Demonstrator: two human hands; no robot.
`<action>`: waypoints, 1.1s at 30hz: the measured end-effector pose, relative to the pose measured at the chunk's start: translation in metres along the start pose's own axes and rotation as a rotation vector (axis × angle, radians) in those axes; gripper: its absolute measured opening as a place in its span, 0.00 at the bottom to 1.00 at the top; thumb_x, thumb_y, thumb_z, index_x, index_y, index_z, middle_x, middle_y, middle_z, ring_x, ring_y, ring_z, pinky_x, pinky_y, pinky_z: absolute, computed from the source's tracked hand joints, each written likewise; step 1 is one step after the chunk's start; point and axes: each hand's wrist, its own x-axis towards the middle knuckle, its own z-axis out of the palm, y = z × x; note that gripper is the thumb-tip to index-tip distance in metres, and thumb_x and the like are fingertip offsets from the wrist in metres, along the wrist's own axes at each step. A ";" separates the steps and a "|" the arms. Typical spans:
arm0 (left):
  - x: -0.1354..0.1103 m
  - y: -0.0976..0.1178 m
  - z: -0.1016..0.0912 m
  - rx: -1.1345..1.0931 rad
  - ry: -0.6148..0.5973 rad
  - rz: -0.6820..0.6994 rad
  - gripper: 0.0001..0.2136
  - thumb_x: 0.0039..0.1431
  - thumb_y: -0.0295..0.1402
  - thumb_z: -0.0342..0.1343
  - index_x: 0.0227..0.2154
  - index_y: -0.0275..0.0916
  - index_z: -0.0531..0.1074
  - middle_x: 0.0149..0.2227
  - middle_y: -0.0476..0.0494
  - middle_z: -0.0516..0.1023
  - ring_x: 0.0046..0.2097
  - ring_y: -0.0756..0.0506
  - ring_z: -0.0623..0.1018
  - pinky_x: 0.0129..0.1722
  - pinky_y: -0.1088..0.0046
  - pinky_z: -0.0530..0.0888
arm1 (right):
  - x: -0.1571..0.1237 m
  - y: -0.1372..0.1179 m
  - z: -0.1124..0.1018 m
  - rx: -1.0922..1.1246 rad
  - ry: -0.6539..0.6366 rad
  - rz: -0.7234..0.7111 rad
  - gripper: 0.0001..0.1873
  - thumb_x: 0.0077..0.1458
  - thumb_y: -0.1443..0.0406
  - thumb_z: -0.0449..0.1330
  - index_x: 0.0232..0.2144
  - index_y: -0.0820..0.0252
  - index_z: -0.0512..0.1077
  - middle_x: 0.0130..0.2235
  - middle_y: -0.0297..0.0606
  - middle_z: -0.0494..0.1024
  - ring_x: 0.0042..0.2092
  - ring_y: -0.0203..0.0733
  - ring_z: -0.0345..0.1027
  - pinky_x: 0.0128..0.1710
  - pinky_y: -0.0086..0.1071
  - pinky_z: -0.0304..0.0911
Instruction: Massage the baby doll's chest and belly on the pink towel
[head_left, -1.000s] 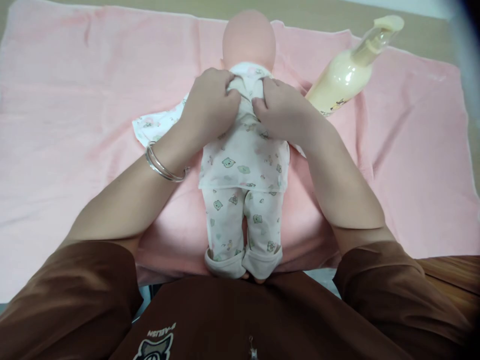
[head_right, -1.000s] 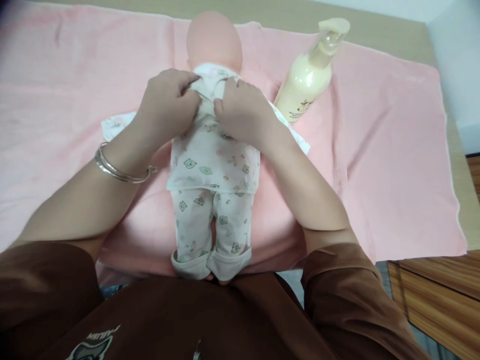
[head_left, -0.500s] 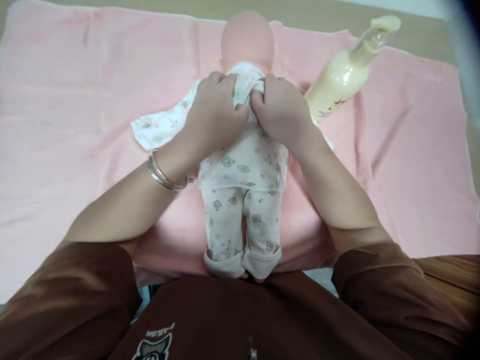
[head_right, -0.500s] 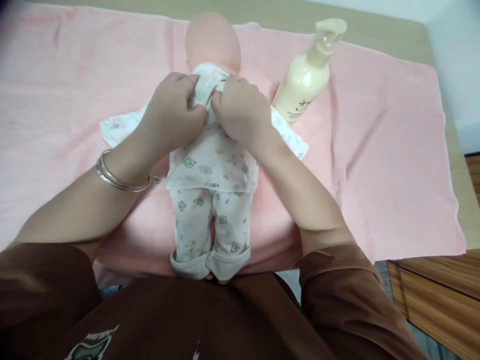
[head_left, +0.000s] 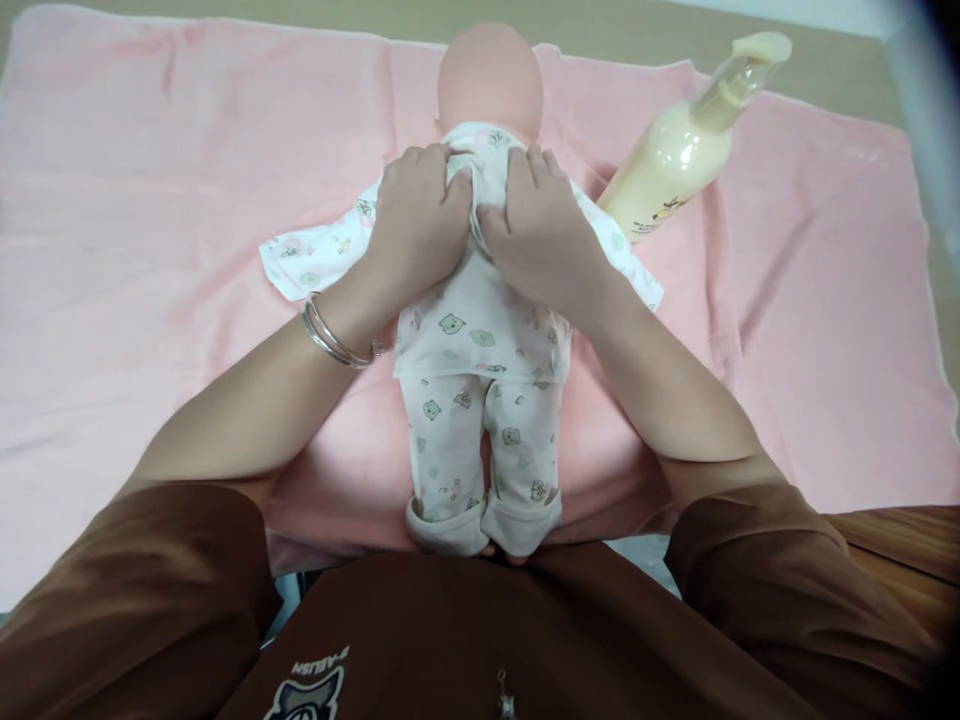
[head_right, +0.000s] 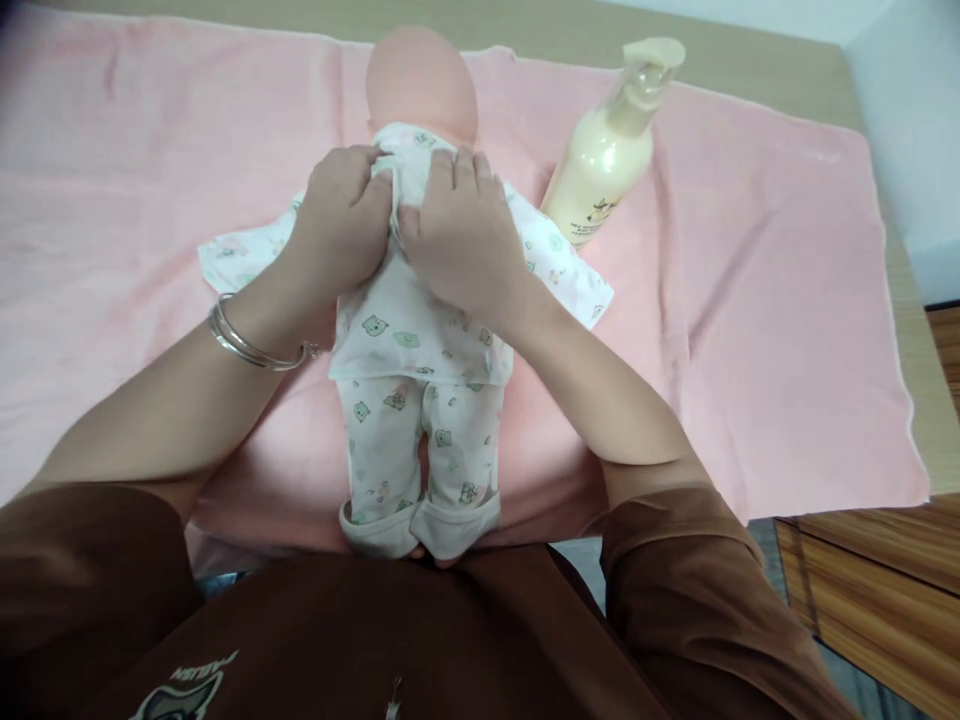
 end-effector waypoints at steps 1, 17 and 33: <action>-0.001 0.001 0.001 0.049 0.029 0.031 0.13 0.63 0.41 0.39 0.43 0.47 0.67 0.41 0.41 0.71 0.47 0.39 0.66 0.51 0.56 0.62 | 0.005 0.004 0.000 0.018 0.001 0.012 0.25 0.63 0.59 0.41 0.57 0.65 0.60 0.61 0.45 0.60 0.65 0.48 0.48 0.66 0.44 0.45; -0.004 0.016 -0.007 0.041 0.067 0.023 0.06 0.59 0.26 0.48 0.28 0.44 0.63 0.35 0.43 0.70 0.41 0.41 0.67 0.41 0.63 0.62 | -0.002 0.006 0.002 0.198 0.023 -0.018 0.33 0.59 0.54 0.38 0.64 0.55 0.50 0.65 0.34 0.54 0.67 0.43 0.38 0.66 0.49 0.38; -0.023 0.030 -0.010 0.253 0.063 0.256 0.10 0.54 0.24 0.46 0.36 0.44 0.68 0.40 0.36 0.68 0.45 0.35 0.67 0.47 0.56 0.65 | 0.020 0.030 0.001 -0.017 0.073 -0.002 0.23 0.66 0.57 0.34 0.34 0.56 0.67 0.37 0.44 0.73 0.40 0.51 0.67 0.40 0.44 0.65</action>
